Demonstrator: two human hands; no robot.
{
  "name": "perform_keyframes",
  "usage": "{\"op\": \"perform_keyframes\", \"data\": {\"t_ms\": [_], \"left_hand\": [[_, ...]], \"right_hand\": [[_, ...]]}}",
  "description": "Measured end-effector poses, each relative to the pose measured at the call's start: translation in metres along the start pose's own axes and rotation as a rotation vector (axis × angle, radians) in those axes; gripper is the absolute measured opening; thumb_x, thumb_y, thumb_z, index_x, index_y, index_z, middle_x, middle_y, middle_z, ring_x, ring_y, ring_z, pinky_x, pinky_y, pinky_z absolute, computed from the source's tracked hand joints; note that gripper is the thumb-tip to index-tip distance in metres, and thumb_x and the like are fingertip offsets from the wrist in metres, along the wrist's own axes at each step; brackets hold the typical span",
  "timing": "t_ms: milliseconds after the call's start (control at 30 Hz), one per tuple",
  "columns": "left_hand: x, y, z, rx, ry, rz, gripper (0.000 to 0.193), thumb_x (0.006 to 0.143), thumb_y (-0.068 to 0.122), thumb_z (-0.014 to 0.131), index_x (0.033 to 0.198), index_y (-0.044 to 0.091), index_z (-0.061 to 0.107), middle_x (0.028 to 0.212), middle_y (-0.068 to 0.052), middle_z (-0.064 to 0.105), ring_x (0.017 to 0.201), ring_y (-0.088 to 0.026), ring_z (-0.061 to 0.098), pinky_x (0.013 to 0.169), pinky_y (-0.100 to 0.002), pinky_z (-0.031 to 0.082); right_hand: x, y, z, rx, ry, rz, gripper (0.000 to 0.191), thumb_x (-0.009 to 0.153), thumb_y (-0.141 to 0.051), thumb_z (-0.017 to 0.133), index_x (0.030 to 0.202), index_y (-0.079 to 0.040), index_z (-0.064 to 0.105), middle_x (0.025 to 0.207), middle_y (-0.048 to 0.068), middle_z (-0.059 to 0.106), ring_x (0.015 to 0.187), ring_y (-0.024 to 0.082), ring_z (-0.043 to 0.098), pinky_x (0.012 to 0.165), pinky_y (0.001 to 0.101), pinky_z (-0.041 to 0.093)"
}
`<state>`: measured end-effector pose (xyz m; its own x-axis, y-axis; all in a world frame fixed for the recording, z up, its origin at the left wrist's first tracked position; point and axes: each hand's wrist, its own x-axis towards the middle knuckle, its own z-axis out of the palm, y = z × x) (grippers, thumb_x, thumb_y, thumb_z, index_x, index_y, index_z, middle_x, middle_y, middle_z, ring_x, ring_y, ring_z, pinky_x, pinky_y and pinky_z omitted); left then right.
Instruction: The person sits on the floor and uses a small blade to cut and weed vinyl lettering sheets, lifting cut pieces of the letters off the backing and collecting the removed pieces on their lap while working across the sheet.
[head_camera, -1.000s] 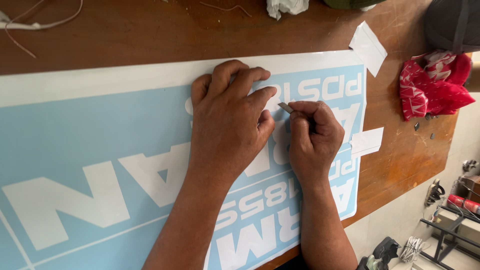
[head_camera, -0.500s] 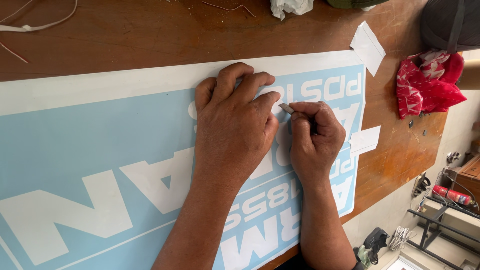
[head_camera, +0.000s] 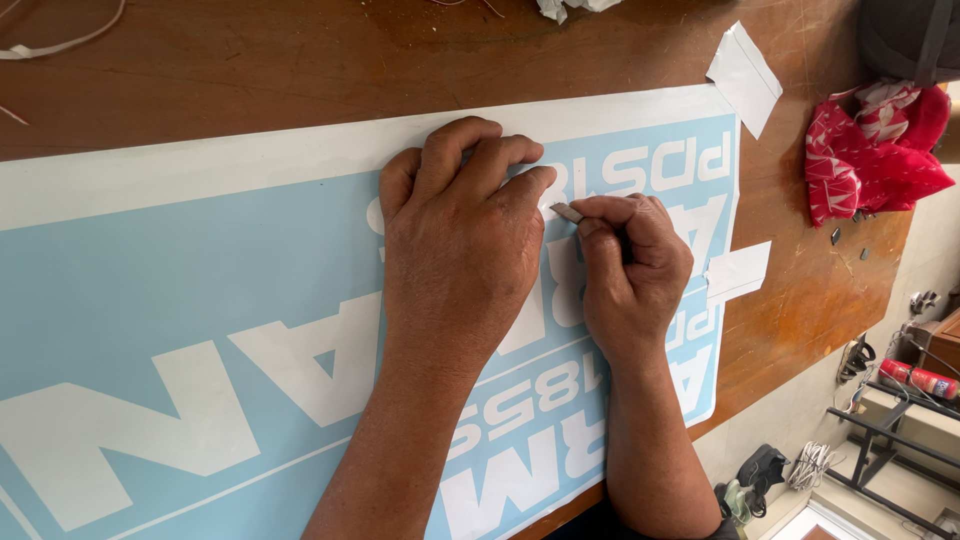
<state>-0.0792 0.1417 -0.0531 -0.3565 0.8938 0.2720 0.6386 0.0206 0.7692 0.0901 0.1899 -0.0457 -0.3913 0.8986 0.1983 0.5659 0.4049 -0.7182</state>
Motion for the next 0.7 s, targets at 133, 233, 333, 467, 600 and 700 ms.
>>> {"op": "perform_keyframes", "data": {"t_ms": [133,233,333,467,600,700], "left_hand": [[0.0,0.0008,0.0,0.026,-0.021,-0.005,0.021,0.086,0.011,0.081,0.107,0.013,0.081,0.126,0.005,0.069,0.129,-0.017,0.051,0.108,-0.043,0.036],[-0.0005,0.002,-0.0003,0.019,-0.035,-0.02,0.024,0.083,0.016,0.083,0.107,0.015,0.081,0.133,0.003,0.066,0.133,-0.02,0.048,0.112,-0.044,0.034],[-0.0003,0.0021,-0.0011,0.021,-0.058,-0.021,0.022,0.084,0.018,0.084,0.106,0.015,0.082,0.135,0.003,0.065,0.135,-0.02,0.047,0.113,-0.045,0.033],[0.0002,0.0031,-0.002,0.026,-0.084,-0.016,0.021,0.084,0.02,0.083,0.104,0.015,0.082,0.138,0.002,0.064,0.137,-0.022,0.045,0.113,-0.047,0.032],[0.0,0.0043,-0.0025,0.034,-0.096,0.0,0.017,0.083,0.022,0.083,0.1,0.019,0.082,0.141,-0.001,0.062,0.139,-0.024,0.042,0.113,-0.049,0.03],[0.0002,0.0046,-0.0021,0.04,-0.094,0.002,0.017,0.084,0.022,0.083,0.101,0.019,0.082,0.141,-0.001,0.062,0.14,-0.024,0.041,0.114,-0.05,0.03]], "right_hand": [[-0.0004,0.0008,0.0016,0.052,0.048,0.051,0.018,0.1,0.007,0.057,0.105,0.0,0.073,0.086,0.002,0.063,0.073,0.006,0.052,0.067,0.0226,0.042],[0.0,-0.0002,0.0019,0.047,0.041,0.043,0.018,0.1,0.008,0.057,0.105,0.0,0.073,0.087,0.003,0.064,0.073,0.006,0.052,0.067,0.0226,0.043],[0.0002,-0.002,0.002,0.044,0.033,0.056,0.018,0.099,0.008,0.057,0.105,0.0,0.073,0.088,0.003,0.064,0.073,0.006,0.052,0.068,0.0227,0.043],[0.0008,-0.0031,0.0018,0.04,0.026,0.055,0.018,0.099,0.008,0.058,0.105,0.0,0.073,0.088,0.003,0.064,0.074,0.007,0.052,0.068,0.0228,0.043],[0.0014,-0.0025,0.0009,0.017,0.006,0.015,0.018,0.1,0.009,0.058,0.106,0.0,0.072,0.089,0.003,0.065,0.072,0.006,0.053,0.066,0.0211,0.044],[0.0012,-0.0025,0.0017,0.052,0.033,0.046,0.019,0.1,0.009,0.057,0.105,-0.001,0.072,0.088,0.003,0.064,0.072,0.006,0.054,0.065,0.0214,0.044]]}}
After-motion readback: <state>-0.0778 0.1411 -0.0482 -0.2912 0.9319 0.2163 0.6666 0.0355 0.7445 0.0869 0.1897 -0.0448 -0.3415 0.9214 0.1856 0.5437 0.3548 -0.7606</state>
